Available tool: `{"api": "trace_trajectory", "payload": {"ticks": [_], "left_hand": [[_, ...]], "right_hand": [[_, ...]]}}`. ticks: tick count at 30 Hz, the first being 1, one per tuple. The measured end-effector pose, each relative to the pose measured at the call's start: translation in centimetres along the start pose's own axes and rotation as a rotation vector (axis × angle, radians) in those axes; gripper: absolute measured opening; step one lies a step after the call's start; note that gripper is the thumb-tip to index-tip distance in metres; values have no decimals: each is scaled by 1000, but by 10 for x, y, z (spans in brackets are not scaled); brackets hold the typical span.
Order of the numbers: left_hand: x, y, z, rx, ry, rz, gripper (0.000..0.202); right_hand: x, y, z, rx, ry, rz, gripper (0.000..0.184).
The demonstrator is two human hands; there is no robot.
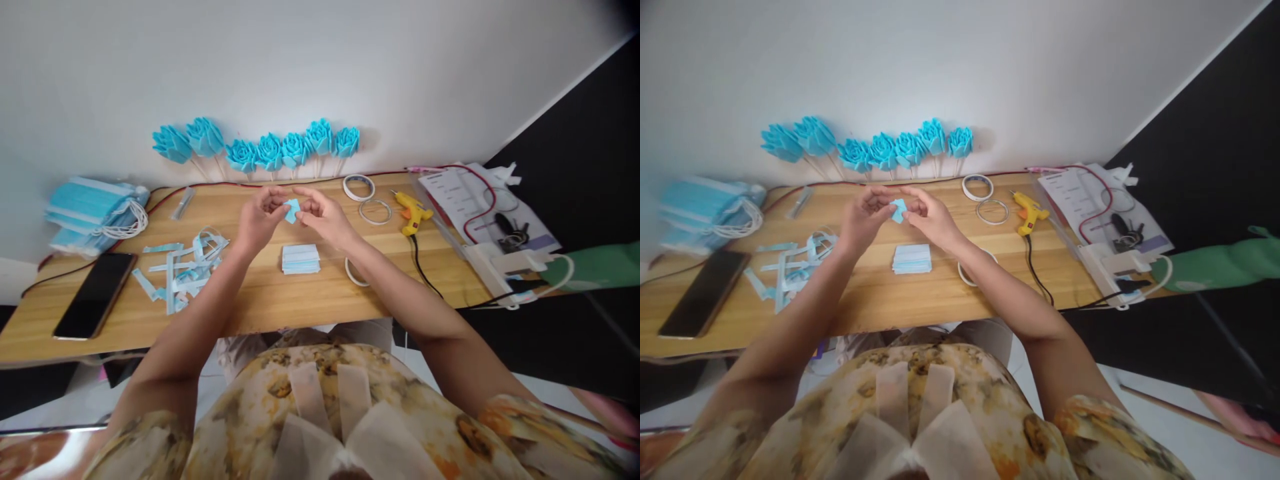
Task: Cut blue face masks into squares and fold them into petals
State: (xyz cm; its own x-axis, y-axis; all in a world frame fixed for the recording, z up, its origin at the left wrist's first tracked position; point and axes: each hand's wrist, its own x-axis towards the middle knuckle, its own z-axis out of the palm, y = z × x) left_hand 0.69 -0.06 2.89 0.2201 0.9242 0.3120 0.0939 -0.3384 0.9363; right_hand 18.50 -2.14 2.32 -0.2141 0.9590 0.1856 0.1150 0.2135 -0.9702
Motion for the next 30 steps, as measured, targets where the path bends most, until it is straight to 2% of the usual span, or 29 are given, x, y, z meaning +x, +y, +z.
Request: {"api": "trace_trajectory", "payload": {"ticks": [6, 11, 15, 19, 22, 26, 30], "left_hand": [[-5, -8, -3, -117, -1, -62, 51], [-15, -13, 2, -123, -13, -141, 50], [-19, -8, 6, -21, -43, -86, 49], [-19, -9, 2, -21, -108, -60, 51], [-17, -14, -3, -56, -121, -93, 52], [-14, -12, -2, -41, -115, -132, 39], [-6, -2, 1, 6, -179, -155, 19]], "right_hand": [[-7, 5, -1, -46, 73, -60, 51], [-9, 8, -3, 34, 90, -21, 49], [-10, 9, -4, 104, 95, 29, 50], [-11, 10, -5, 61, 134, 6, 48], [-13, 10, -7, -14, 119, -25, 47], [-14, 9, -8, -48, 94, -77, 46], [-15, 9, -6, -82, 124, -79, 45]]}}
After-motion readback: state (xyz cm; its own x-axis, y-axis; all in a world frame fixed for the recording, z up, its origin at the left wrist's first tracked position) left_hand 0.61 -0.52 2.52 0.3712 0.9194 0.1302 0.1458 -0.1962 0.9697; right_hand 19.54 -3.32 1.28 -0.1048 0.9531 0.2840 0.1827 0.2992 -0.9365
